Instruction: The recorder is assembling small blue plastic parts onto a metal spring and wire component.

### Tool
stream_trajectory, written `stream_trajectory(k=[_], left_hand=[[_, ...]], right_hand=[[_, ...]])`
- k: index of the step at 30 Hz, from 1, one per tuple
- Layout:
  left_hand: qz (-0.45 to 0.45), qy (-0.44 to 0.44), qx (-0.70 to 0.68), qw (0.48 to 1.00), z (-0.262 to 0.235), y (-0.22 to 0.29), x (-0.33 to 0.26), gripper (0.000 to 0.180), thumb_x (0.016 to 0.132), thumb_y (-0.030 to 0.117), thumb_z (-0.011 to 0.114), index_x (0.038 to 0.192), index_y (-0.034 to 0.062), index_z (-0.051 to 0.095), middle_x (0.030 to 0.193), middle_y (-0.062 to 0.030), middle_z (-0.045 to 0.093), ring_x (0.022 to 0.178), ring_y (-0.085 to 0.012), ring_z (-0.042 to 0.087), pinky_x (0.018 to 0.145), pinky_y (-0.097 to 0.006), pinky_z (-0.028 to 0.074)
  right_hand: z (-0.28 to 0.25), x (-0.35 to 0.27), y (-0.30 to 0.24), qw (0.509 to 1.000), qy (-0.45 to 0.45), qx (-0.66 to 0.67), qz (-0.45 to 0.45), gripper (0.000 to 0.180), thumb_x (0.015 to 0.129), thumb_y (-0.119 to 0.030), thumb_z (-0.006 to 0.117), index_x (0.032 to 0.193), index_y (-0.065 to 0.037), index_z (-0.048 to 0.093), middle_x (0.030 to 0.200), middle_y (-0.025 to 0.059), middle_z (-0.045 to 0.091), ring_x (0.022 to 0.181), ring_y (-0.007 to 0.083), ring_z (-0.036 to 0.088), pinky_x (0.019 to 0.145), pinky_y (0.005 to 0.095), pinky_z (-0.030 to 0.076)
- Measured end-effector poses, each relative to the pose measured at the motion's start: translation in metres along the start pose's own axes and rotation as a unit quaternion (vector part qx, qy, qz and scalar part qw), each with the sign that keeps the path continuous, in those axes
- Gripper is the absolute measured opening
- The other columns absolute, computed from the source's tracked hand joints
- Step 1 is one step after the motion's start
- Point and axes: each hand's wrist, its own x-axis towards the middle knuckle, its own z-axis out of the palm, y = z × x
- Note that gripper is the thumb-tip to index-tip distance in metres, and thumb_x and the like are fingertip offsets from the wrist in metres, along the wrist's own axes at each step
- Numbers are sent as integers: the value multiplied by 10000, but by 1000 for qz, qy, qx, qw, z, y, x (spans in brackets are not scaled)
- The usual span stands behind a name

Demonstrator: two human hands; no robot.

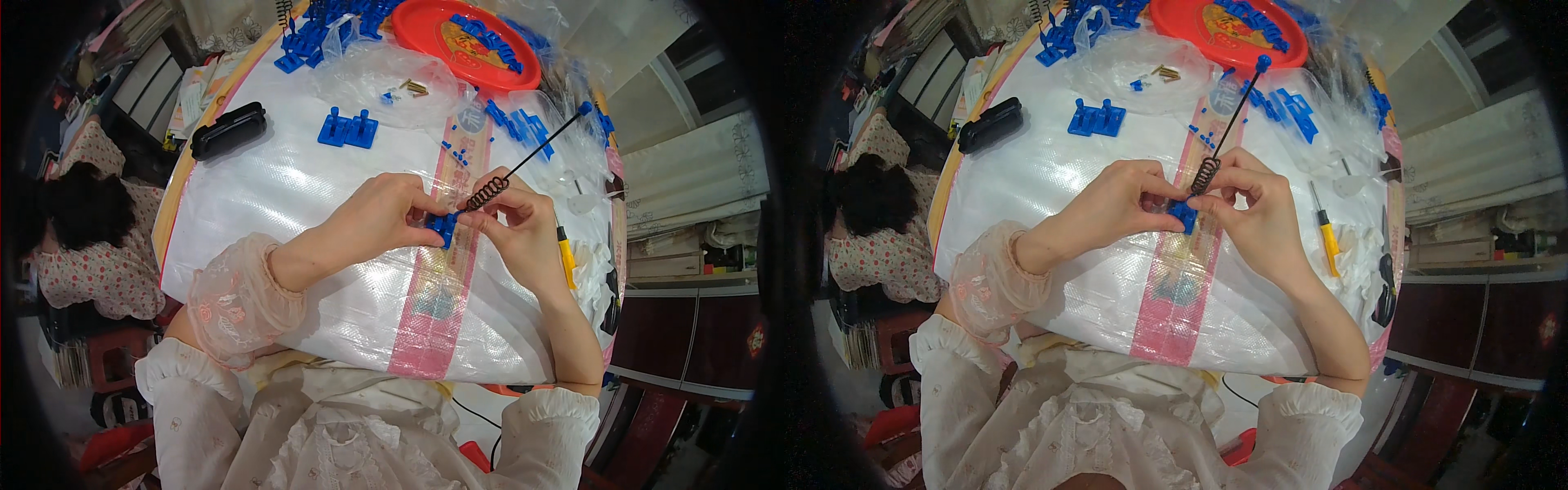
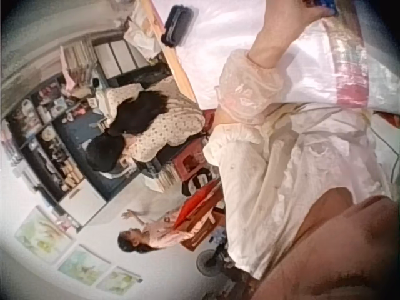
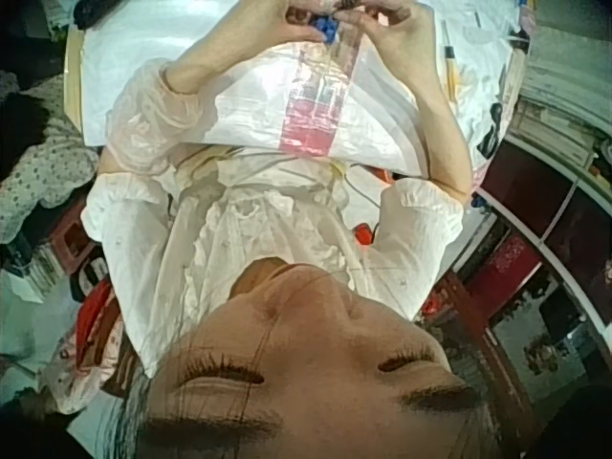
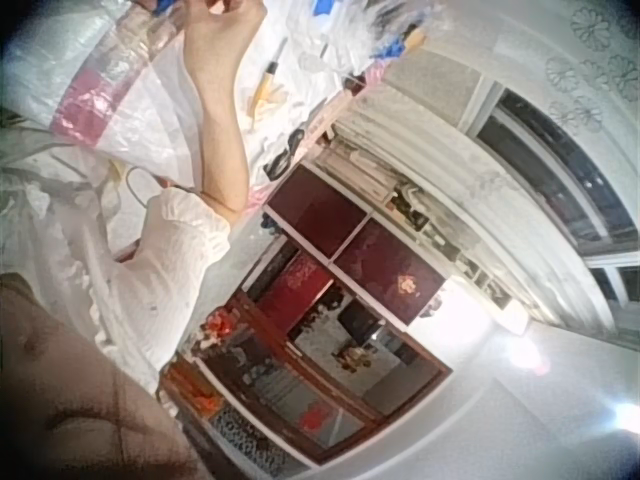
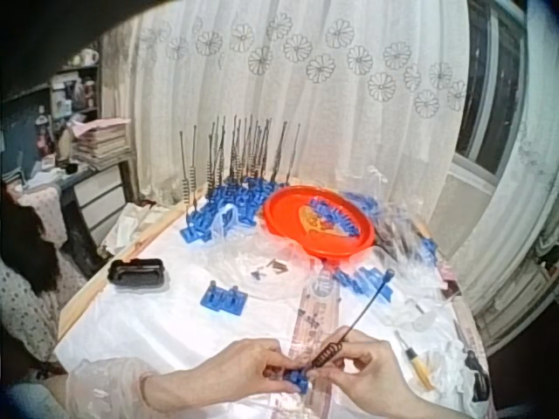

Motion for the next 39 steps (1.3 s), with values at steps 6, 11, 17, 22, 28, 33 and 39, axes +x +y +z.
stream_trajectory(k=[6,11,17,22,28,33,39], left_hand=[[10,15,-10,1000,4,-3,0,418,746,179,937,1105,15,800,814,-107,634,698,-212,596,660,-352,487],[-4,13,-16,1000,4,-3,0,419,745,179,939,1101,7,799,825,-109,645,705,-213,604,665,-351,489],[-3,7,-15,1000,3,-1,1,421,745,187,942,1098,7,800,829,-105,652,705,-207,603,664,-349,489],[10,10,-2,1000,2,-1,0,427,747,185,941,1113,14,801,828,-101,644,709,-202,595,668,-344,489],[-18,-5,-17,1000,0,1,0,414,767,200,919,1143,67,809,868,-137,674,781,-283,671,712,-389,521],[6,9,-6,1000,2,-2,-1,428,757,176,931,1135,24,801,829,-97,631,715,-194,585,673,-338,488],[-4,8,-14,1000,3,-3,-1,426,763,179,931,1141,30,802,837,-89,630,716,-185,580,672,-333,486]], right_hand=[[-2,0,3,1000,-4,-9,-9,187,800,49,813,982,32,769,938,32,622,799,120,529,706,281,429],[-2,-1,-6,998,-5,-66,-9,196,789,46,811,979,29,762,923,44,616,837,155,544,744,307,440],[0,-1,-1,998,5,-66,-18,190,779,42,821,953,43,743,918,59,620,844,175,559,759,318,453],[1,-1,0,997,5,-77,-26,200,765,42,832,941,45,738,920,62,628,845,182,567,761,325,457],[2,-1,1,997,10,-73,-27,193,758,39,837,918,51,729,915,66,627,838,185,569,756,326,461],[1,-1,2,996,10,-79,-26,189,755,33,843,904,52,728,906,70,629,831,184,573,755,322,464],[3,-1,2,997,14,-73,-21,180,755,29,849,887,47,729,908,65,634,835,174,580,754,316,471]])
